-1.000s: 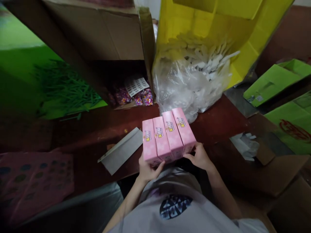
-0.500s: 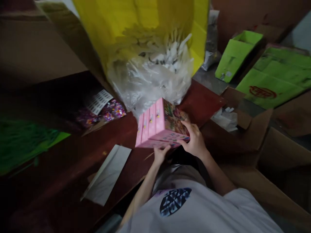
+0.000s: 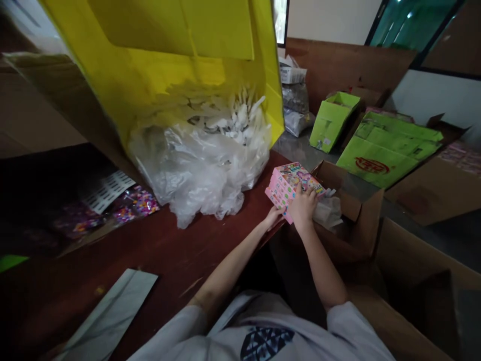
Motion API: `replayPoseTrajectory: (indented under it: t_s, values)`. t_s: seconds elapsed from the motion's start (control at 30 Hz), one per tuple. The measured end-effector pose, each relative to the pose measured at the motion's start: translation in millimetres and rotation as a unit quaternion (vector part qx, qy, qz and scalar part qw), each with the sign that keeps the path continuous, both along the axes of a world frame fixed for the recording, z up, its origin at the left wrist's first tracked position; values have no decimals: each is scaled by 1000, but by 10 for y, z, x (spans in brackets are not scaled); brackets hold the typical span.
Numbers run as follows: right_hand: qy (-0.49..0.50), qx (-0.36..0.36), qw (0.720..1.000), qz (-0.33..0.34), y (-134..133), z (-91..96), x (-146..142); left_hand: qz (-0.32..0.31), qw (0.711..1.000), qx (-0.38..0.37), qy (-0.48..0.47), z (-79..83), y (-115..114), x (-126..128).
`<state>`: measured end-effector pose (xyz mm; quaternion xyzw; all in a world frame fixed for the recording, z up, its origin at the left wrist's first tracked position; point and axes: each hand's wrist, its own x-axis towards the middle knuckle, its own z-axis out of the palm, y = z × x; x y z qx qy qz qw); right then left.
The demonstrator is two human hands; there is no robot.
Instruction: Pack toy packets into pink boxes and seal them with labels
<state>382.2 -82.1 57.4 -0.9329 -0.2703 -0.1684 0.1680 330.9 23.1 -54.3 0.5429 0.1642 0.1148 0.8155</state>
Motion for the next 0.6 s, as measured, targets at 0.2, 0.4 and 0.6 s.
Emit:
replayPoseTrajectory:
  t_s: [0.2, 0.4, 0.6]
  values:
    - [20, 21, 999, 44, 0, -176, 24, 40, 970, 224, 88, -53, 232, 161]
    - [27, 249, 968, -10, -221, -768, -84, 38, 912, 407, 43, -83, -102, -579]
    - [173, 258, 949, -52, -111, -1439, 30, 61, 688, 722, -39, -703, -771, -2228]
